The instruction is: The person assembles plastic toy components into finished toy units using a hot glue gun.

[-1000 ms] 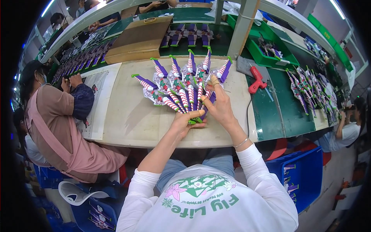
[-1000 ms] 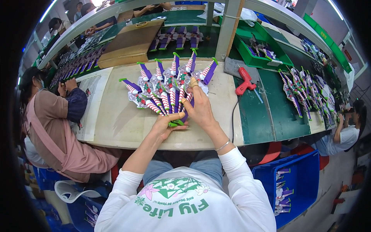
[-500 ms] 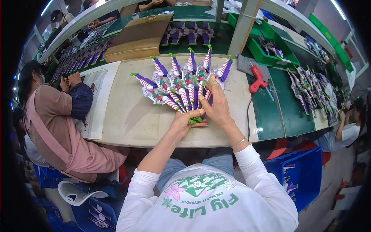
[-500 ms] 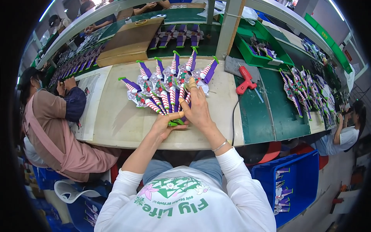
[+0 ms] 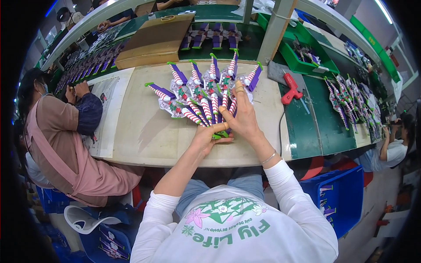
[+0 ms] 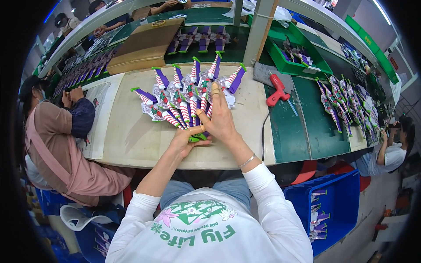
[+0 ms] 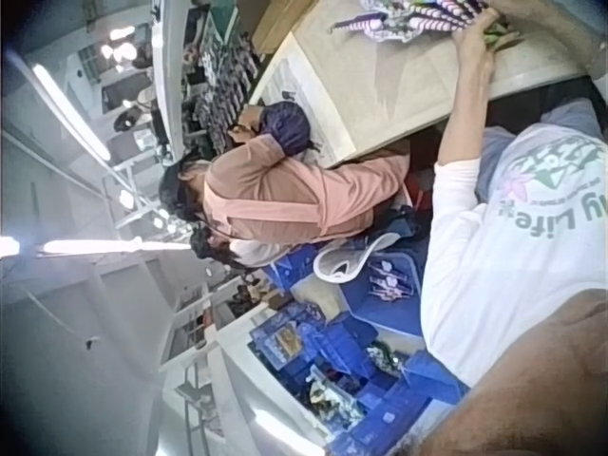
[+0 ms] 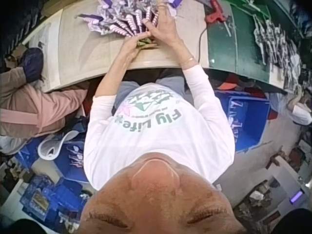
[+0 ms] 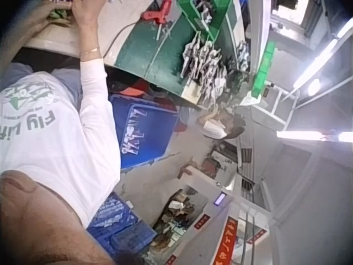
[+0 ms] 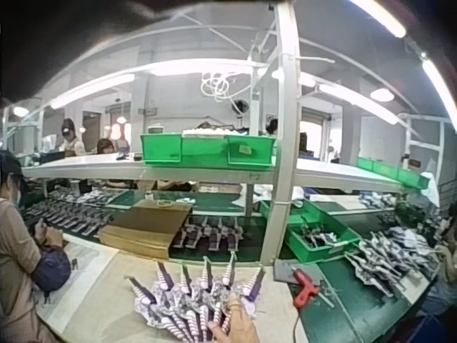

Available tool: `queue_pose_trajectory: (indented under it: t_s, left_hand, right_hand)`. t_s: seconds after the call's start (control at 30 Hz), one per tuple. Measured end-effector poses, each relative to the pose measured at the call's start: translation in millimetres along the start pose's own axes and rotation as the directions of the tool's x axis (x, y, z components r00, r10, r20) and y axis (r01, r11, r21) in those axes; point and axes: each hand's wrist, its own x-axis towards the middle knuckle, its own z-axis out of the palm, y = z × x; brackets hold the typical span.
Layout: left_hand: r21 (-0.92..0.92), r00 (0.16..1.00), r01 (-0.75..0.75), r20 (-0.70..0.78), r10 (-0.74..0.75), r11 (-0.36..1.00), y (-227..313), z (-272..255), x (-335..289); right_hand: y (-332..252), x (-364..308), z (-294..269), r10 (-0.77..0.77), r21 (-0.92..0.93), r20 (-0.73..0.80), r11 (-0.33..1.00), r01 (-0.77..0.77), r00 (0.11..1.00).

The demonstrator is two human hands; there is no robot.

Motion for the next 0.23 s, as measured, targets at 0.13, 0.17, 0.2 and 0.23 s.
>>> queue_pose_trajectory:
  t_s: [0.13, 0.17, 0.2, 0.23]
  left_hand:
    - [0.061, 1.000, -0.012, -0.007, 0.013, 0.998, -1.3, -1.1, 0.3]
    - [0.079, 1.000, -0.019, -0.002, 0.019, 0.997, -0.8, -0.3, -0.6]
    - [0.096, 1.000, -0.025, 0.003, 0.025, 0.995, 0.1, 0.9, -1.7]
    - [0.098, 1.000, -0.023, 0.004, 0.023, 0.995, -0.4, 1.4, -1.9]
  right_hand:
    - [-3.7, -5.5, -1.4, -0.084, -0.069, -0.006, 0.994, 0.083, 0.996]
    - [-3.6, -5.6, -1.1, -0.083, -0.068, -0.006, 0.994, 0.083, 0.996]
    - [-3.3, -5.6, -0.8, 0.003, 0.027, 0.018, 1.000, -0.004, 1.000]
    - [-3.2, -5.9, -0.7, 0.089, 0.117, 0.049, 0.989, -0.094, 0.995]
